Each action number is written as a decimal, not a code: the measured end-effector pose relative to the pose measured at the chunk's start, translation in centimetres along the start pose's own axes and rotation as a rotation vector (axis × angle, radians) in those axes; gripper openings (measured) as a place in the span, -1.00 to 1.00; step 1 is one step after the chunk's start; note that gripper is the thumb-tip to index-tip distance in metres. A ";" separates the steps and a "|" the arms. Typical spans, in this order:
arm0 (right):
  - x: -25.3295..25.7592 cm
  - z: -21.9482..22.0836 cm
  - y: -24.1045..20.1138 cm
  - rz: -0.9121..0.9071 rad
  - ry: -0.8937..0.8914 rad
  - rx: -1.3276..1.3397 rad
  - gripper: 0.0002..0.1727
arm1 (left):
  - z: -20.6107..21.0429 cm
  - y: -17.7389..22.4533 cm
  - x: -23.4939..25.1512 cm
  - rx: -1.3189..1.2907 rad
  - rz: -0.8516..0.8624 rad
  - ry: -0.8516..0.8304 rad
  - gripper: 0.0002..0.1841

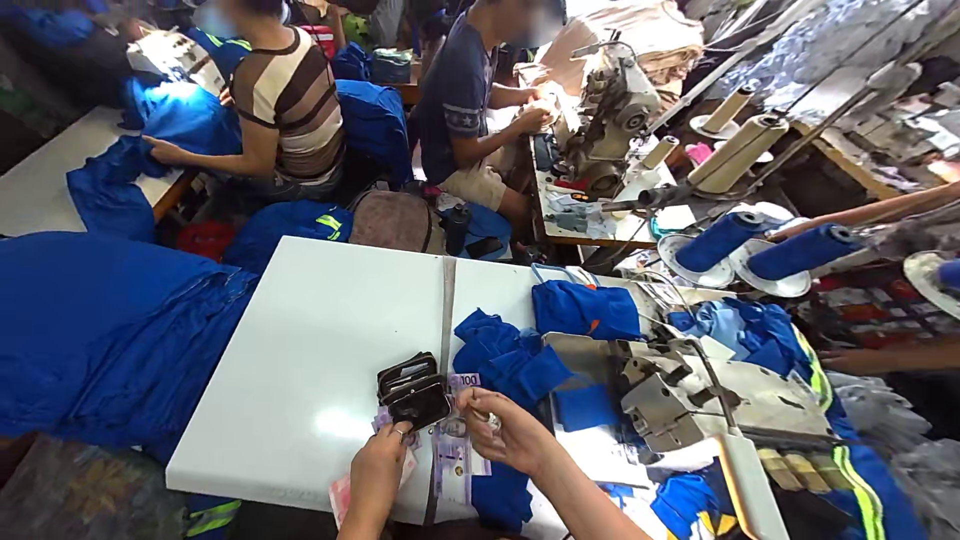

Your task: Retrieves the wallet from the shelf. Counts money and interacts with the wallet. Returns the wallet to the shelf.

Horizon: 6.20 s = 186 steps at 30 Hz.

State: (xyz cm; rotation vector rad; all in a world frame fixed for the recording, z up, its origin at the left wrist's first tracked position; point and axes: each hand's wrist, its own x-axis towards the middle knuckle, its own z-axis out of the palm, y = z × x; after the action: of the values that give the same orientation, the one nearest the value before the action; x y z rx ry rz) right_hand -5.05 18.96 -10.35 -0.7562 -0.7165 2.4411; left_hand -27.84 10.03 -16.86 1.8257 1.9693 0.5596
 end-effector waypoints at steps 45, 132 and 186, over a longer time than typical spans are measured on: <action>-4.5 0.7 0.3 -0.050 -0.004 0.130 -0.50 | -7.4 2.3 -0.2 -1.188 -0.589 0.023 -0.38; 8.1 4.4 -0.8 0.417 0.270 -1.568 -0.61 | -1.0 -0.1 -0.9 0.135 -0.014 0.058 -0.65; -2.4 1.2 -1.7 -0.081 0.125 -0.020 -0.58 | -2.7 -2.8 -0.4 -0.517 -0.587 -0.068 -0.63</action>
State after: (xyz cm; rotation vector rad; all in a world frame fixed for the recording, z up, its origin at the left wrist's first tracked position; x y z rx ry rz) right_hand -3.55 18.46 -7.59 -0.8626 -0.7096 2.2951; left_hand -31.67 9.36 -16.08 0.8946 1.9481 0.7092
